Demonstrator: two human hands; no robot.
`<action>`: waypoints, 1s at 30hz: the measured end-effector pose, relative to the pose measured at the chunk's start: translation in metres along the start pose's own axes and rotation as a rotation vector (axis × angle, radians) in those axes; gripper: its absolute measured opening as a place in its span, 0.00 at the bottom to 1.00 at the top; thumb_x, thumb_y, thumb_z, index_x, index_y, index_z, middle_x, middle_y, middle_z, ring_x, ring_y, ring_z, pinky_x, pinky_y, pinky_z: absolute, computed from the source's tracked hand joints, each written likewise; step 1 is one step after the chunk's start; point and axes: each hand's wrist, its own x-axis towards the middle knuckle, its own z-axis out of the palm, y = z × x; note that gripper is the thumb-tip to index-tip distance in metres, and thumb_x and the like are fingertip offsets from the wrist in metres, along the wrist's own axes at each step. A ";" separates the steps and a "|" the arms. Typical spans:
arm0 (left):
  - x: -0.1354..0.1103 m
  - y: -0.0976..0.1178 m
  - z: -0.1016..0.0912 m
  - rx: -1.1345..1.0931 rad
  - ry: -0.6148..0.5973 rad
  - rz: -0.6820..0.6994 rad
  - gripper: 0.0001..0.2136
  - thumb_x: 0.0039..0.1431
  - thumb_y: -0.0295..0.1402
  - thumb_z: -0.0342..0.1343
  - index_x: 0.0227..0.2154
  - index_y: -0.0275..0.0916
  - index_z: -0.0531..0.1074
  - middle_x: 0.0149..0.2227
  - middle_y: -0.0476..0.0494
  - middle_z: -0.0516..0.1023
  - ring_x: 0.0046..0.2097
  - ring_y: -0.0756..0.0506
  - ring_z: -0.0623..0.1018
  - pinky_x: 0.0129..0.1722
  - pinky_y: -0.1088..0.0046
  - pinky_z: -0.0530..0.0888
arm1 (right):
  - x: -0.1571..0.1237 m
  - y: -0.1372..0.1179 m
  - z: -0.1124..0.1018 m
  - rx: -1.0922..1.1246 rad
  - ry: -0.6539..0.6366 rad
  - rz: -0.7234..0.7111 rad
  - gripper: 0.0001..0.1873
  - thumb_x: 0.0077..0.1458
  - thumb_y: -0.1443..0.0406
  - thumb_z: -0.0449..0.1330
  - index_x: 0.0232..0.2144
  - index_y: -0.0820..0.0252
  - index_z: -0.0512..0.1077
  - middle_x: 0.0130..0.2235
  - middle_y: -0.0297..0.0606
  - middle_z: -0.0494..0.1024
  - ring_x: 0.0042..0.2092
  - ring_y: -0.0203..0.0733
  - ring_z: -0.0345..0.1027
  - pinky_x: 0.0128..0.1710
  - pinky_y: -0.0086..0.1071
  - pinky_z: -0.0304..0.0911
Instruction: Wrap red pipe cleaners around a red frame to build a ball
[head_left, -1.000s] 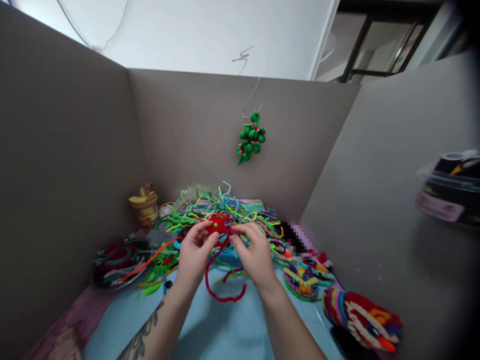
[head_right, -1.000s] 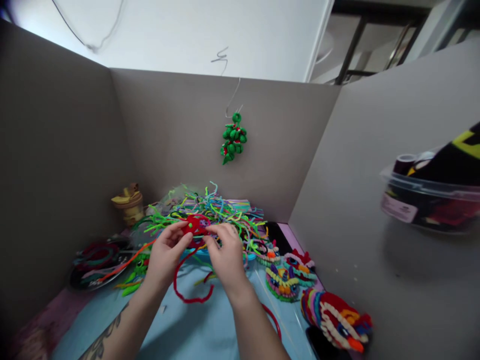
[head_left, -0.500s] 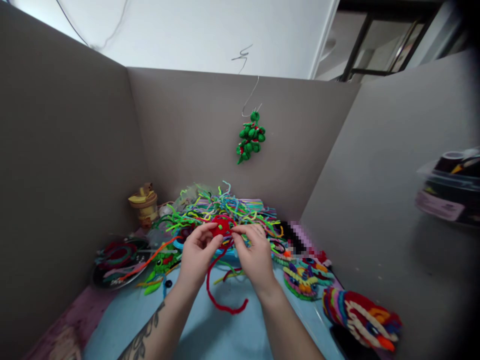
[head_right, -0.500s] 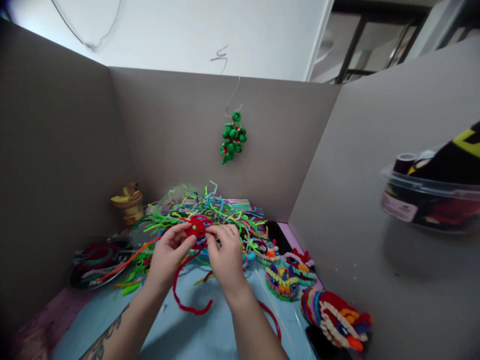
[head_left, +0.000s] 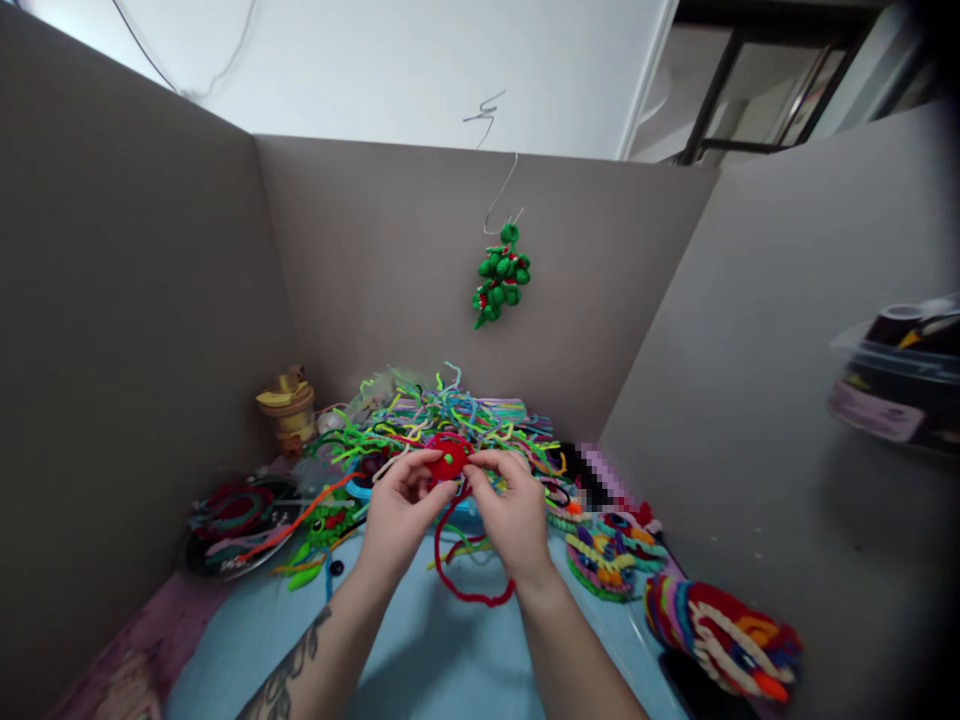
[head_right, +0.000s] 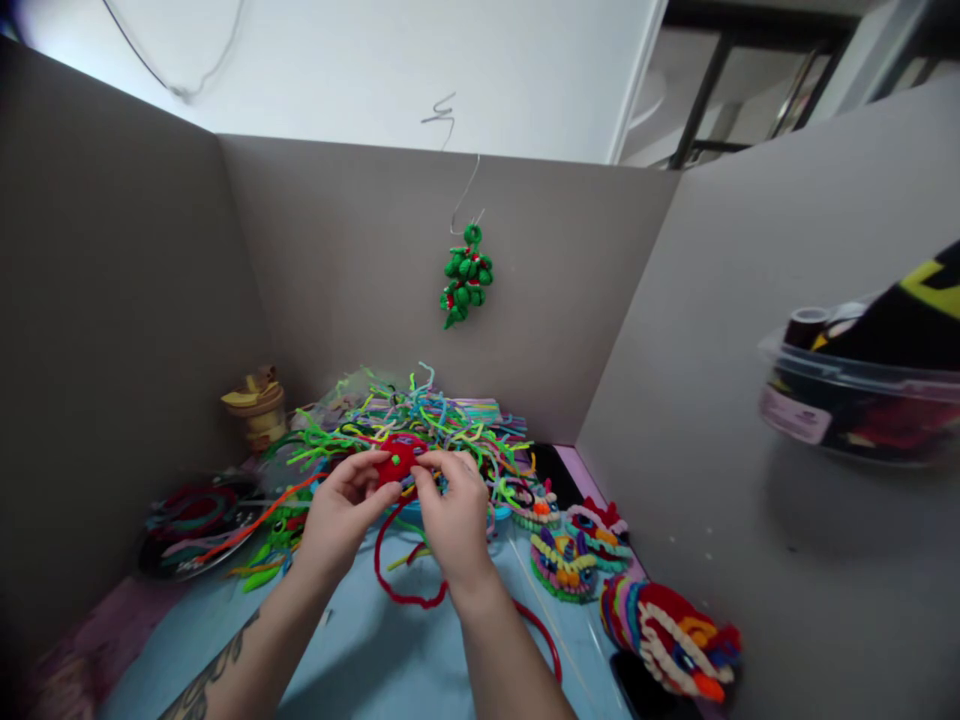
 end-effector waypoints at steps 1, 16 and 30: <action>0.000 0.000 0.000 0.002 0.001 0.005 0.16 0.43 0.32 0.66 0.38 0.38 0.74 0.28 0.49 0.74 0.29 0.50 0.71 0.30 0.75 0.69 | 0.000 0.001 0.000 0.002 0.002 0.002 0.04 0.52 0.66 0.60 0.29 0.57 0.75 0.32 0.37 0.77 0.38 0.42 0.69 0.41 0.35 0.63; 0.000 0.004 0.000 0.023 0.003 0.013 0.13 0.44 0.32 0.64 0.36 0.38 0.74 0.27 0.49 0.73 0.28 0.51 0.70 0.28 0.76 0.67 | -0.004 0.000 0.010 0.119 0.011 0.152 0.07 0.53 0.64 0.58 0.28 0.59 0.75 0.33 0.38 0.74 0.37 0.41 0.68 0.38 0.34 0.64; 0.008 0.006 -0.007 -0.112 -0.128 -0.100 0.15 0.43 0.31 0.66 0.37 0.37 0.73 0.24 0.53 0.71 0.26 0.52 0.70 0.28 0.78 0.68 | -0.005 0.005 0.015 0.169 0.006 0.167 0.07 0.52 0.63 0.57 0.28 0.59 0.73 0.40 0.40 0.67 0.45 0.43 0.64 0.46 0.35 0.61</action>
